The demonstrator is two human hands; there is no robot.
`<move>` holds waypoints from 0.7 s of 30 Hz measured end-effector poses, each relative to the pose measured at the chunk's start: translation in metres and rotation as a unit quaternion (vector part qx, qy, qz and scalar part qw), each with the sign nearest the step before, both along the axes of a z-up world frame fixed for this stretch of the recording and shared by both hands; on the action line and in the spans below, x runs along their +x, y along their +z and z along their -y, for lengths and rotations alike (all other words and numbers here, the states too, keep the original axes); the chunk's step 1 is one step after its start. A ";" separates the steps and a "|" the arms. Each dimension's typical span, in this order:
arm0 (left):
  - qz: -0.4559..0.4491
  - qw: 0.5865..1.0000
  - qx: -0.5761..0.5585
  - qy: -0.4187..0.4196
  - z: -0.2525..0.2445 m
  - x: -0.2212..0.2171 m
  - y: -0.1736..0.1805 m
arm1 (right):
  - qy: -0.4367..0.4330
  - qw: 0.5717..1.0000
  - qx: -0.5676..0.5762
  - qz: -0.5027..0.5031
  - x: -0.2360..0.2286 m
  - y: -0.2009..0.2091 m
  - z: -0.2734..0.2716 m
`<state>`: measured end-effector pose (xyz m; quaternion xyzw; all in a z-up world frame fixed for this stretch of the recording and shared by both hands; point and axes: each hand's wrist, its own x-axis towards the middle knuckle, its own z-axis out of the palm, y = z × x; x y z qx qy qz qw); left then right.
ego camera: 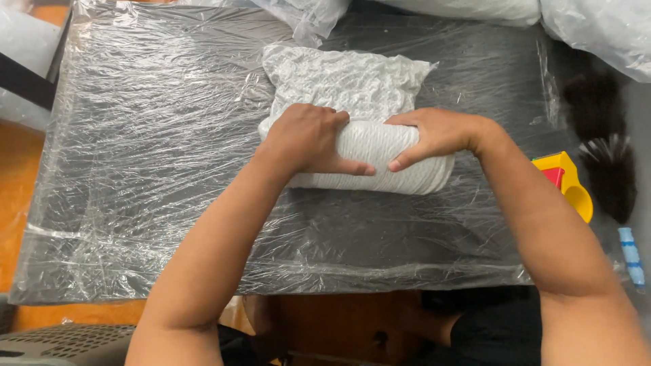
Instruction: The person ties a plastic bag containing bubble wrap, rolls the bundle into a cylinder, and secures it with tape. They then place the wrapped bundle into a black plastic bag.
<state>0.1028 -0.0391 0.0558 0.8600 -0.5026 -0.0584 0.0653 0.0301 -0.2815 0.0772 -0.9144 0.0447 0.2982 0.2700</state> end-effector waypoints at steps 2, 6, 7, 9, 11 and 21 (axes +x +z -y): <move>-0.017 1.000 -0.001 0.001 0.003 0.006 0.000 | -0.003 1.000 -0.007 0.018 -0.014 0.009 -0.005; -0.016 1.000 -0.005 0.003 -0.001 0.007 -0.009 | 0.101 0.938 -0.131 0.305 -0.057 -0.005 -0.014; -0.017 1.000 -0.016 0.005 -0.003 0.006 -0.010 | 0.169 0.846 -0.224 0.453 -0.067 -0.015 -0.014; -0.001 1.000 -0.029 0.008 0.001 0.007 -0.012 | 0.163 0.818 -0.258 0.487 -0.072 -0.042 -0.011; 0.009 0.999 -0.039 0.006 0.006 0.001 -0.014 | 0.152 0.792 -0.291 0.514 -0.081 -0.060 -0.008; 0.112 0.991 -0.069 -0.028 0.082 -0.051 -0.031 | 0.069 0.765 -0.215 0.603 -0.130 -0.098 0.024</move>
